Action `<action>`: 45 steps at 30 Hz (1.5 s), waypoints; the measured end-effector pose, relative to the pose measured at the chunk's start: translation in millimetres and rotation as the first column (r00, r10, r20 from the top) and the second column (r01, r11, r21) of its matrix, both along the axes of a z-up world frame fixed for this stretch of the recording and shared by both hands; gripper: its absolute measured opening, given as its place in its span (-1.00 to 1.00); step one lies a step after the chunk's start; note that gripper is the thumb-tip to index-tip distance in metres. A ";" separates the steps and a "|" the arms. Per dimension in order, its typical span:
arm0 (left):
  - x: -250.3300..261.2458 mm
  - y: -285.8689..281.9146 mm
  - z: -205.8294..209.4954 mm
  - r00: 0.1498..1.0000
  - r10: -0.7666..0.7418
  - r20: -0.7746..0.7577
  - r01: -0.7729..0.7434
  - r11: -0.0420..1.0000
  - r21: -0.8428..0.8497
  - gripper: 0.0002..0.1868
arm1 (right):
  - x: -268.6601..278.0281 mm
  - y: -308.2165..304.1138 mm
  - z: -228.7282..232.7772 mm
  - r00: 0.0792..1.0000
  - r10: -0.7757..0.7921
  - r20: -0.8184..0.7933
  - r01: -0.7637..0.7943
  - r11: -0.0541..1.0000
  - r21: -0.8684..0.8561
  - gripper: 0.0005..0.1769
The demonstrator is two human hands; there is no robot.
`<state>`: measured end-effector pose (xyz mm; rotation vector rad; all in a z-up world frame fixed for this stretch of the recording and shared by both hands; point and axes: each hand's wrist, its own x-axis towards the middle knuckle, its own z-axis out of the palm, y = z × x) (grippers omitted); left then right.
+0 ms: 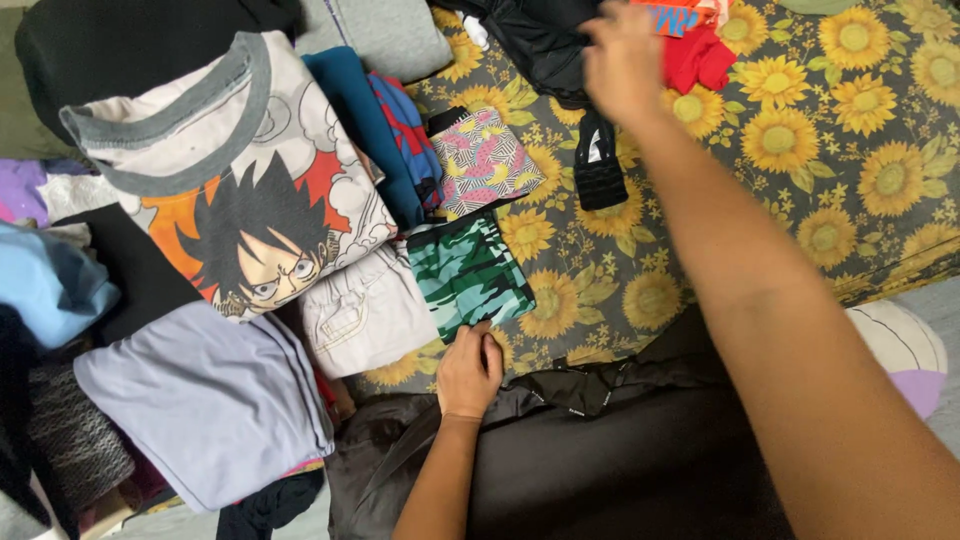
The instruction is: The person folds various garments including a graphic t-shirt, patterned shorts, a gray tank top, a light blue long-sleeve shirt, and several pairs of underwear. Each item is folded by hand and placed into a neat stack on the bed.
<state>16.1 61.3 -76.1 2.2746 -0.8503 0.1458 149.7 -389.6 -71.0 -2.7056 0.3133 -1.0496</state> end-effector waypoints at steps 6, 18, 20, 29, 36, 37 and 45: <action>-0.3 0.0 -3.8 1.000 0.015 -0.017 -0.014 1.000 0.021 -0.83 | -44.2 -65.0 -10.4 0.956 -0.244 -0.163 0.221 0.964 -0.149 -0.37; -0.2 -2.5 1.7 1.000 0.019 0.008 -0.019 1.000 0.016 -0.84 | -60.6 -26.9 -0.4 0.977 -0.192 -0.090 0.204 0.967 0.152 -0.76; -1.6 -3.1 2.6 1.000 0.015 0.010 -0.015 1.000 0.008 -0.84 | -73.2 -7.6 36.4 0.985 -0.171 -0.025 0.173 0.971 0.166 -0.77; -4.0 -1.5 1.3 0.999 0.014 0.046 -0.012 0.999 -0.051 -0.85 | -129.4 41.8 180.9 0.930 0.012 0.367 -0.132 0.943 0.306 -0.81; -11.3 2.4 -2.6 0.994 0.047 -0.096 -0.055 0.995 -0.082 -0.82 | -185.8 95.8 244.5 0.927 0.162 0.337 -0.305 0.849 0.432 -0.82; -13.9 2.4 -0.7 0.984 0.066 -0.168 -0.080 0.994 -0.077 -0.81 | -194.5 104.6 253.7 0.944 0.180 0.278 -0.287 0.862 0.417 -0.80; -47.0 -37.1 48.2 0.915 -0.248 -0.319 0.021 0.817 -0.576 -0.43 | -243.9 176.1 287.2 0.924 0.382 -0.002 -0.354 0.858 0.371 -0.77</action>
